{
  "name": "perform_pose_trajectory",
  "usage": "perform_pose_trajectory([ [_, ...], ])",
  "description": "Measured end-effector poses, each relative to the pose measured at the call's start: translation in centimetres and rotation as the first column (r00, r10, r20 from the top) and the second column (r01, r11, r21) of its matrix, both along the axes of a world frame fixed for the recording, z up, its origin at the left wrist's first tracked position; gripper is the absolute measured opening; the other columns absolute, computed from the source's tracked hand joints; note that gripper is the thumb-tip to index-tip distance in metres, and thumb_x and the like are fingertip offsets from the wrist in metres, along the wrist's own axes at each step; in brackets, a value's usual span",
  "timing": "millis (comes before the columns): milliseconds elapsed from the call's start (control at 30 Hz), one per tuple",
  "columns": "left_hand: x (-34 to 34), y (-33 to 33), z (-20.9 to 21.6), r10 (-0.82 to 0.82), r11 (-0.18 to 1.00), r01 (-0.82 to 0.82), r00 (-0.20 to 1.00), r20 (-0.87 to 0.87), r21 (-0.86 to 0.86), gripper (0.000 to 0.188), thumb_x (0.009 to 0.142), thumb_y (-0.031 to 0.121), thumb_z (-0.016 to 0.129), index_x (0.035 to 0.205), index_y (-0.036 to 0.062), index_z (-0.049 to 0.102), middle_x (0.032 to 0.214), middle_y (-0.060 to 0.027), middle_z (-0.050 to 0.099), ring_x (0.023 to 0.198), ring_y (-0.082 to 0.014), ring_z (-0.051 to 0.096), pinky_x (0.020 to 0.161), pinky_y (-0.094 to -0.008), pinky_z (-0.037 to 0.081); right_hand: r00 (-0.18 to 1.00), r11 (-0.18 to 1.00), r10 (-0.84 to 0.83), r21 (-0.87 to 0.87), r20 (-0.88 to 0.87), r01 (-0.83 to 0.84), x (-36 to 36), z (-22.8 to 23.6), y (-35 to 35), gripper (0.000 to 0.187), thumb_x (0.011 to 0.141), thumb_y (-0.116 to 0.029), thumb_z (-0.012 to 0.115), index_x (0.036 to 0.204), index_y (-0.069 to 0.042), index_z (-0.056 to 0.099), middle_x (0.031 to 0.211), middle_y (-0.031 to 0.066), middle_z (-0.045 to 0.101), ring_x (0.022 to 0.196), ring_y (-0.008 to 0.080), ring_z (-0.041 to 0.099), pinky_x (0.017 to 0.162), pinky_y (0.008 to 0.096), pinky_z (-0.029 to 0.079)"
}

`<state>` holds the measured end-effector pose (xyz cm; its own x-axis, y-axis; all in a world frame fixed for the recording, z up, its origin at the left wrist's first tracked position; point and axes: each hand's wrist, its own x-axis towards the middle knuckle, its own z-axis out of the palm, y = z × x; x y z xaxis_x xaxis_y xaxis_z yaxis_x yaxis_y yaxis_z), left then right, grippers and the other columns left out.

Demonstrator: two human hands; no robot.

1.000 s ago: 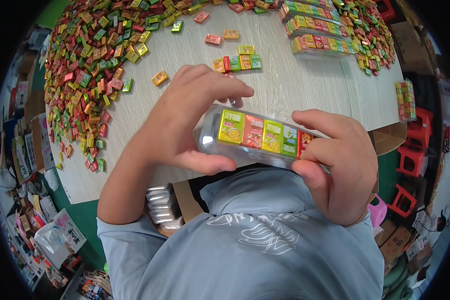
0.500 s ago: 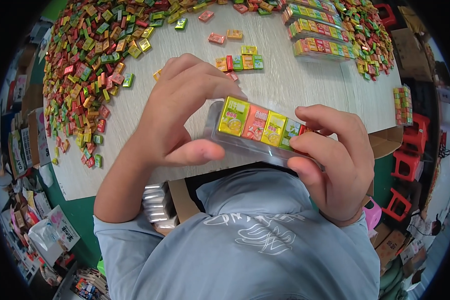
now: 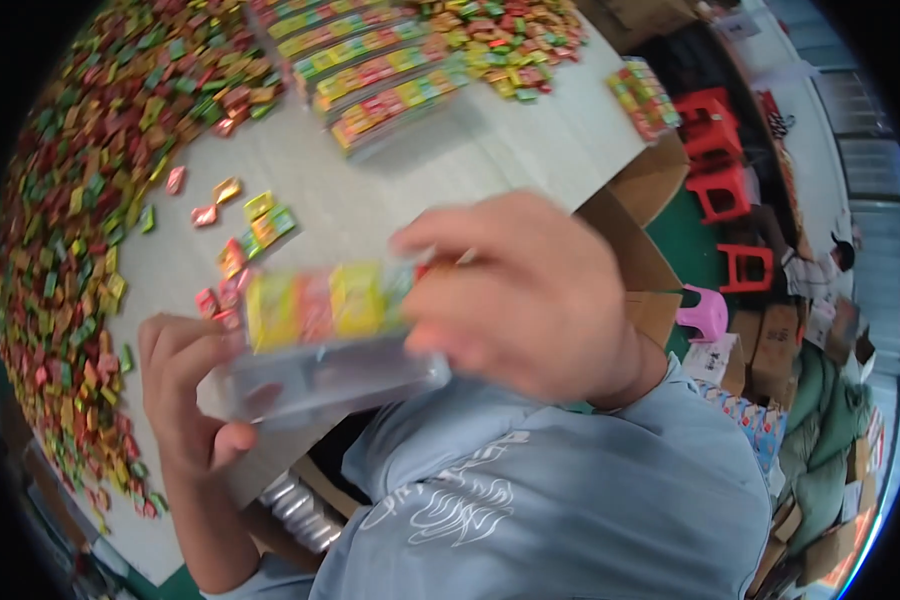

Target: The recorder picks up small colorful boxes, arranges them in a row, and then places them into a transparent plastic container.

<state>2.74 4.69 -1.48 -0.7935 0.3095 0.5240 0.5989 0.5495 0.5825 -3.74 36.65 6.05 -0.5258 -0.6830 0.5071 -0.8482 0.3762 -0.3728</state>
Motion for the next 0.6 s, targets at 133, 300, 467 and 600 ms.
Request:
perform_pose_trajectory([
  [133, -0.2, 0.3, 0.4, 0.01, 0.998, -0.007, 0.998, 0.059, -0.057, 0.074, 0.099, 0.075, 0.05, 0.113, 0.0042, 0.066, 0.099, -0.0141, 0.066, 0.089, -0.0312, 0.057, 0.08, -0.0437, 0.044, 0.844, 0.856, -0.516, -0.052, -0.149, 0.514, -4.8, -1.1, 8.3, 0.018, 0.099, -0.017, 0.073, 0.108, -0.002, 0.072, 0.108, 0.0144, 0.073, 0.09, 0.0227, 0.069, 0.078, 0.0326, 0.055],
  [300, -0.4, 0.6, 0.5, 0.001, 0.999, 0.004, 0.995, 0.1, -0.051, 0.076, 0.099, 0.076, 0.045, 0.112, 0.0042, 0.066, 0.099, -0.0144, 0.065, 0.089, -0.0312, 0.056, 0.081, -0.0431, 0.043, 0.508, 0.516, -0.826, 0.037, -0.243, 0.856, -10.3, -3.9, 21.2, 0.027, 0.107, -0.026, 0.062, 0.112, -0.001, 0.071, 0.109, 0.0151, 0.073, 0.093, 0.0275, 0.071, 0.081, 0.0365, 0.055],
  [467, -0.5, 0.6, 0.0, -0.018, 0.999, 0.023, 0.992, 0.123, -0.037, 0.08, 0.1, 0.078, 0.04, 0.112, 0.0045, 0.066, 0.098, -0.0141, 0.065, 0.089, -0.0313, 0.056, 0.08, -0.0429, 0.042, 0.381, 0.377, -0.857, 0.083, -0.346, 0.923, -14.8, -8.6, 28.1, 0.028, 0.107, -0.031, 0.059, 0.113, -0.006, 0.07, 0.117, 0.0154, 0.071, 0.099, 0.0359, 0.07, 0.085, 0.0453, 0.056],
  [600, -0.6, 0.6, -0.1, -0.008, 0.999, 0.014, 0.991, 0.137, -0.045, 0.084, 0.099, 0.082, 0.035, 0.112, 0.0049, 0.066, 0.097, -0.0138, 0.064, 0.088, -0.0312, 0.056, 0.08, -0.0432, 0.042, 0.387, 0.359, -0.804, 0.151, -0.451, 0.921, -15.6, -9.7, 28.5, 0.027, 0.106, -0.031, 0.06, 0.112, -0.007, 0.07, 0.114, 0.0147, 0.07, 0.101, 0.0364, 0.07, 0.084, 0.0462, 0.057],
])
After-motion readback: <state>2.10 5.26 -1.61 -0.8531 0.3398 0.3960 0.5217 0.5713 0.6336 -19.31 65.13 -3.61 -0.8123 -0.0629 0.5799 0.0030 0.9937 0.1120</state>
